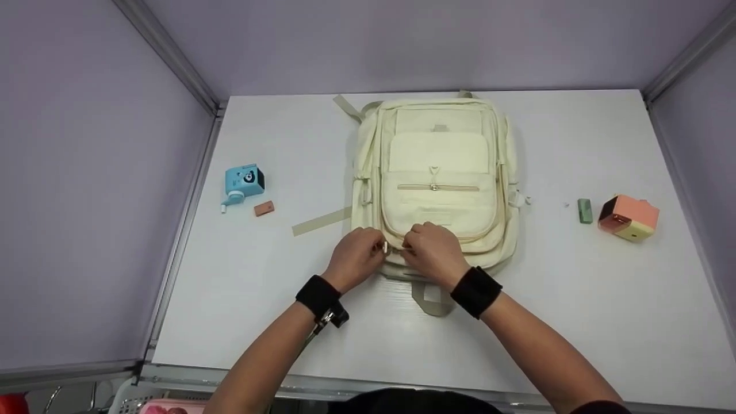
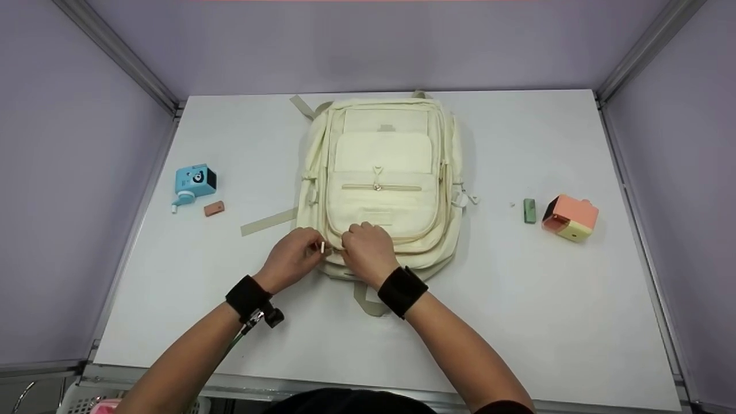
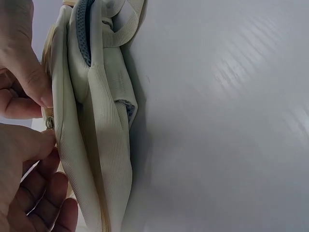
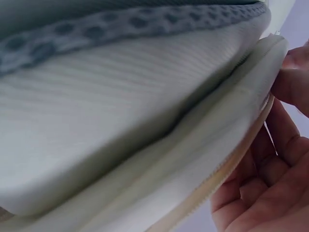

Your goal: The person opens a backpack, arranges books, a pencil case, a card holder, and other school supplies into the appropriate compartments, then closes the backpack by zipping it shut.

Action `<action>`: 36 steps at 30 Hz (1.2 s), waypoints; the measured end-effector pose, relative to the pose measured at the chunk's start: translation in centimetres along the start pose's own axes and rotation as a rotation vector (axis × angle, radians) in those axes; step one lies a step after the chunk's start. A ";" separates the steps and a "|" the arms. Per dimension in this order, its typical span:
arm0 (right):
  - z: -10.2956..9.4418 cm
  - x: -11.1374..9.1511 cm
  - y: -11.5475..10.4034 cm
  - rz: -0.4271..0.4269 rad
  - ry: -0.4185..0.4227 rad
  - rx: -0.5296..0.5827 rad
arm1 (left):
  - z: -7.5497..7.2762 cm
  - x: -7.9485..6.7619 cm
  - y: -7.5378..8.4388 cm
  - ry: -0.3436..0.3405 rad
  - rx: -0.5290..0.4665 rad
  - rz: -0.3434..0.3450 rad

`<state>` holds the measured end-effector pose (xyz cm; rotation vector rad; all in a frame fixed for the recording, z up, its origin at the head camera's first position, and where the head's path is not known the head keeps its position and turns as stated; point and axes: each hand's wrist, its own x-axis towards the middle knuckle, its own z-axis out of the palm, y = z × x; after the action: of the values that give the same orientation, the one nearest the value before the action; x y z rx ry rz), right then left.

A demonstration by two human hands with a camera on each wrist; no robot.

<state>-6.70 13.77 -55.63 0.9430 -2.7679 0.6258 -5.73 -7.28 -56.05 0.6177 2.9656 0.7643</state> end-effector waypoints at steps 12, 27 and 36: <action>-0.3 0.2 -0.1 0.027 -0.009 0.030 | -0.6 0.5 -1.5 0.031 0.021 -0.057; -1.3 -0.2 -0.4 0.092 -0.031 0.086 | -1.3 2.5 -2.8 0.075 0.095 -0.097; -1.3 0.0 -0.5 0.100 -0.007 0.103 | -1.8 3.2 -2.9 0.066 0.108 -0.106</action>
<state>-6.34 13.97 -54.27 0.8315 -2.8266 0.7887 -9.92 -9.21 -55.56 0.4433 3.0873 0.6318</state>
